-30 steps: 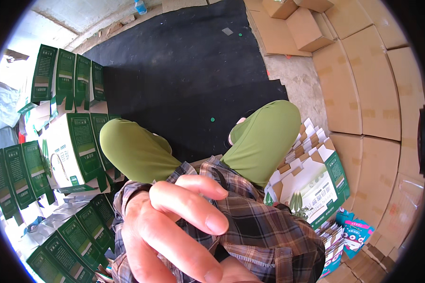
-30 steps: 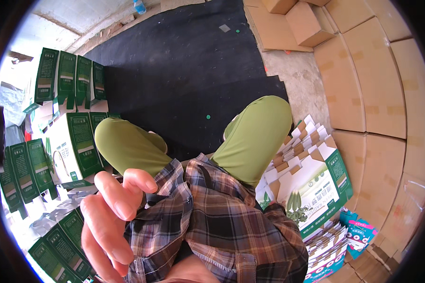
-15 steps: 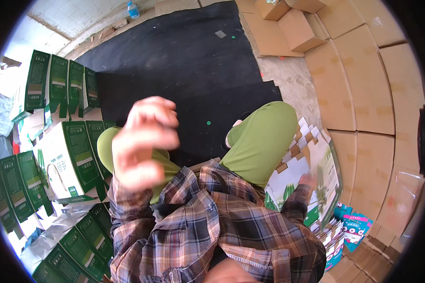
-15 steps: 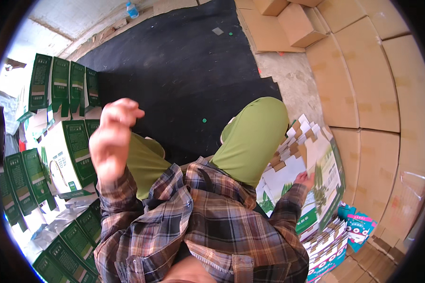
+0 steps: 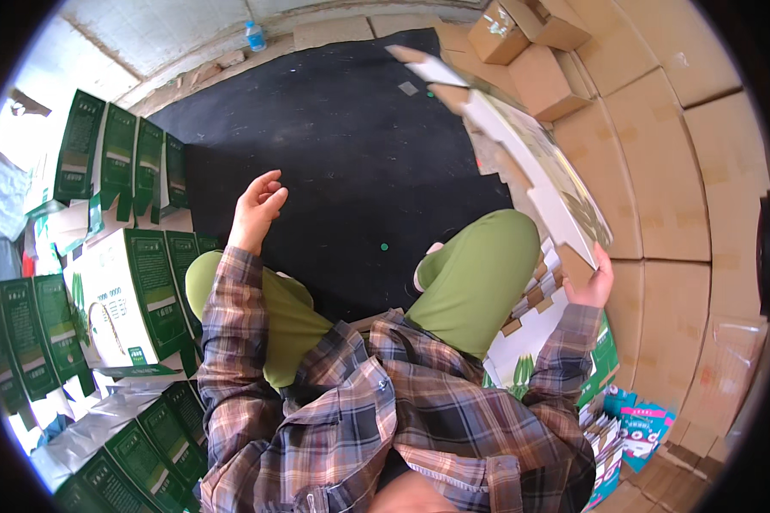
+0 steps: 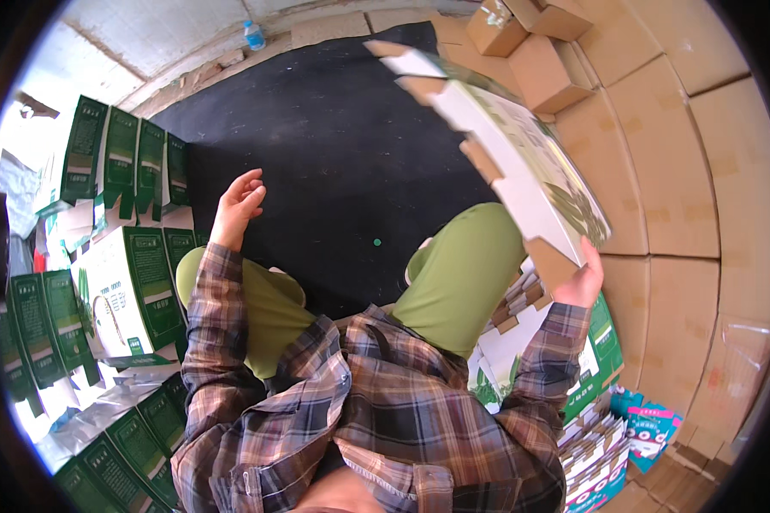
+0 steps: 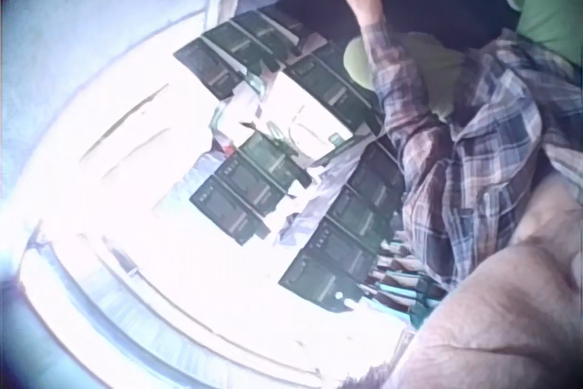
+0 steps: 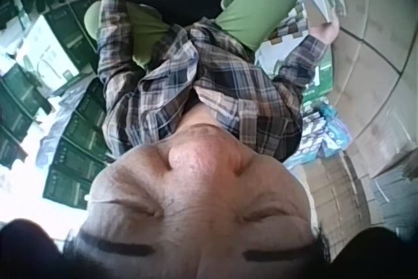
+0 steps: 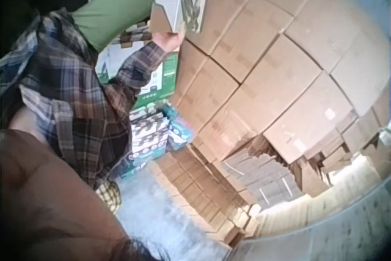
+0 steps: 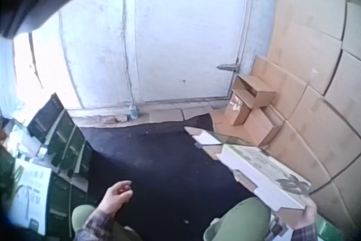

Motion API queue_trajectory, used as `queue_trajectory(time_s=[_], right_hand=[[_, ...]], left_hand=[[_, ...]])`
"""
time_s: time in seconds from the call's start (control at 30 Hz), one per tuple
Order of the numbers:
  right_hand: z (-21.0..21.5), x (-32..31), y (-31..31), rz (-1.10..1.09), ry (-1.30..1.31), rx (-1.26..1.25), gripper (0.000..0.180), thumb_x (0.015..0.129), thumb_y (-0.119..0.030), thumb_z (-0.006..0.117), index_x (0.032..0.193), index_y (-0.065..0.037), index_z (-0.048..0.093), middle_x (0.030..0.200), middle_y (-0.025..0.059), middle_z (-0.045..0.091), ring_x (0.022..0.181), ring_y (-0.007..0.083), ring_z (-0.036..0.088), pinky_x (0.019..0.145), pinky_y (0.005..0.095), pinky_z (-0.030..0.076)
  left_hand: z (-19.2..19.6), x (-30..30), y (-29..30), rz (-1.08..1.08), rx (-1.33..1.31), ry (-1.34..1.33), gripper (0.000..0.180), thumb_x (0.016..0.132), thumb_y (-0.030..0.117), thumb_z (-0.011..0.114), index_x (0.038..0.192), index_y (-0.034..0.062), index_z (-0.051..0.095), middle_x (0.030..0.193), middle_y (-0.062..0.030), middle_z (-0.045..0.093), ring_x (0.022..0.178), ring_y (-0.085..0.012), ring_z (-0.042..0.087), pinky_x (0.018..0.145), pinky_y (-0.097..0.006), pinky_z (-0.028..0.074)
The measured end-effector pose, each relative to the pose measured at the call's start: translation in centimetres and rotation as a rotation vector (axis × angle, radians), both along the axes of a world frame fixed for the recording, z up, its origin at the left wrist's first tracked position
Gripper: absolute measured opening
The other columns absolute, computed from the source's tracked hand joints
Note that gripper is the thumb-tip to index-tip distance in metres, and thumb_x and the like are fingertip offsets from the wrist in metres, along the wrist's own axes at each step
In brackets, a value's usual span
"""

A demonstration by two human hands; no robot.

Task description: Folding flat cardboard boxes into assembled boxes for radishes.

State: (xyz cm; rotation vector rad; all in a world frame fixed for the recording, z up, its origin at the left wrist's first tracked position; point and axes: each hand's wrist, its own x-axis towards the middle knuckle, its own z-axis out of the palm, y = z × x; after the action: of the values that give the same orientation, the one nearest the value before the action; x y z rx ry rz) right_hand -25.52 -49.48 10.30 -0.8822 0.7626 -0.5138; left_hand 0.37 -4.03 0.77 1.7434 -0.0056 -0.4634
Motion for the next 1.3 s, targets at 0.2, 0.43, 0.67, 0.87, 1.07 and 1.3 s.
queue_trajectory(time_s=[0.2, 0.43, 0.67, 0.87, 1.07, 1.3], right_hand=[[1.7, 6.9, 2.0, 0.331, -0.023, 0.087, 0.046, 0.088, -0.029, 0.046, 0.119, 0.004, 0.053, 0.108, 0.0183, 0.063, 0.091, 0.0285, 0.065, 0.082, 0.0357, 0.053], [-4.7, 14.3, -0.5, 0.791, -0.016, 0.395, 0.03, 0.086, -0.034, 0.048, 0.089, -0.007, 0.059, 0.065, 0.0045, 0.057, 0.046, 0.0144, 0.048, 0.053, 0.0355, 0.045], [-6.3, 18.1, 1.0, 0.634, 0.45, 0.2, 0.052, 0.09, -0.053, 0.034, 0.08, -0.006, 0.053, 0.056, -0.0043, 0.035, 0.047, 0.0106, 0.034, 0.05, 0.0318, 0.04], [-9.9, 19.1, -1.2, 0.545, 0.663, -0.189, 0.041, 0.091, -0.045, 0.036, 0.09, -0.008, 0.054, 0.074, 0.0008, 0.055, 0.073, 0.0183, 0.056, 0.065, 0.0382, 0.046], [-8.6, 20.2, 4.7, 0.387, 0.565, -0.639, 0.083, 0.074, -0.04, 0.072, 0.138, -0.012, 0.027, 0.134, 0.0169, 0.039, 0.119, 0.0295, 0.044, 0.082, 0.0559, 0.042], [-9.6, 22.8, 5.2, 0.313, 0.236, -0.929, 0.108, 0.069, -0.027, 0.079, 0.143, 0.003, 0.005, 0.14, 0.021, 0.03, 0.123, 0.0274, 0.04, 0.096, 0.0344, 0.04]], left_hand=[[1.0, 1.3, 1.7, 0.414, -0.397, -0.09, 0.062, 0.086, 0.024, 0.062, 0.141, 0.0146, 0.034, 0.137, -0.0088, 0.04, 0.118, -0.0148, 0.042, 0.089, -0.031, 0.04], [-1.1, 2.9, 6.1, 0.283, -0.888, -0.279, 0.022, 0.089, 0.021, 0.061, 0.106, 0.0063, 0.06, 0.103, -0.0018, 0.06, 0.095, -0.0122, 0.054, 0.092, -0.031, 0.039], [-0.3, 2.1, 4.6, 0.439, -0.673, -0.328, 0.029, 0.085, 0.017, 0.066, 0.111, 0.0068, 0.056, 0.108, -0.0013, 0.058, 0.103, -0.0133, 0.051, 0.095, -0.03, 0.035], [-0.8, 1.5, 2.8, 0.348, -0.669, -0.196, 0.032, 0.085, 0.015, 0.066, 0.113, 0.0064, 0.056, 0.111, -0.0028, 0.059, 0.105, -0.0142, 0.051, 0.097, -0.031, 0.034], [-1.3, 0.3, 2.7, 0.355, -0.628, -0.163, 0.03, 0.084, 0.013, 0.065, 0.112, 0.0059, 0.057, 0.11, -0.0046, 0.061, 0.103, -0.0154, 0.054, 0.095, -0.032, 0.037], [-1.1, -0.3, 1.6, 0.18, -0.71, -0.355, 0.016, 0.082, 0.007, 0.067, 0.094, 0.0084, 0.058, 0.106, -0.0039, 0.054, 0.116, -0.0233, 0.046, 0.102, -0.041, 0.033]])
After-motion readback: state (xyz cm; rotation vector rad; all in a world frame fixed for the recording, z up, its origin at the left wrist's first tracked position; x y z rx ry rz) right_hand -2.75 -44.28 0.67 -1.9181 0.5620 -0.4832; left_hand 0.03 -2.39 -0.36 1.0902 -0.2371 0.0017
